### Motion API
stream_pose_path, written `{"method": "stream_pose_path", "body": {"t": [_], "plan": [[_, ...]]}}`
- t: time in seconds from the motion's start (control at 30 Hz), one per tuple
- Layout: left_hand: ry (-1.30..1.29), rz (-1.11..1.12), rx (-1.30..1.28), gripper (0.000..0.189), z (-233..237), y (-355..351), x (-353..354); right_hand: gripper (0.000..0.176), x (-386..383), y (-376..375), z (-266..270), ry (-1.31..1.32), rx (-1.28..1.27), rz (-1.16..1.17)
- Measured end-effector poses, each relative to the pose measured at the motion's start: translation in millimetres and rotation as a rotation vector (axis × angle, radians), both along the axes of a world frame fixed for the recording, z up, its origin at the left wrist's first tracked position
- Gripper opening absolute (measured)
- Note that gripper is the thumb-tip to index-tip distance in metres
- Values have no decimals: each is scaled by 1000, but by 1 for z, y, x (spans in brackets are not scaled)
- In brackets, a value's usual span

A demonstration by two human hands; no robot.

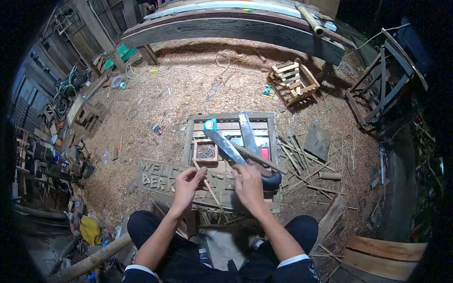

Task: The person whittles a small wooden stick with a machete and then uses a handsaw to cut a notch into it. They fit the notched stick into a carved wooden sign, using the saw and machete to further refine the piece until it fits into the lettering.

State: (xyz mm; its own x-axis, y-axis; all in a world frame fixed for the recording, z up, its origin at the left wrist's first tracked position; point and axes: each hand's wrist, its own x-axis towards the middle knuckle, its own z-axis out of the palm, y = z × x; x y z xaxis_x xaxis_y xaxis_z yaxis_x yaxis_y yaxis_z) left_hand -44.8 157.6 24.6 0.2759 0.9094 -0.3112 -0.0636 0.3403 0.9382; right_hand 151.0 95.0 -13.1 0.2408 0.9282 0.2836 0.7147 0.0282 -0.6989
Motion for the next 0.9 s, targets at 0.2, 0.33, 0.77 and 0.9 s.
{"method": "stream_pose_path", "body": {"t": [0.2,0.33,0.77,0.9], "plan": [[21,9,104,29,-15,-12,16,28,-18,-42,30,390,-369,282],[47,-37,63,30,-27,-32,11,28,-34,-56,11,466,-369,217],[350,-324,236,32,-102,-74,-8,25,-53,-106,-49,423,-427,173],[395,-285,226,37,-96,-83,-13,23,-60,-112,-61,490,-441,156]]}}
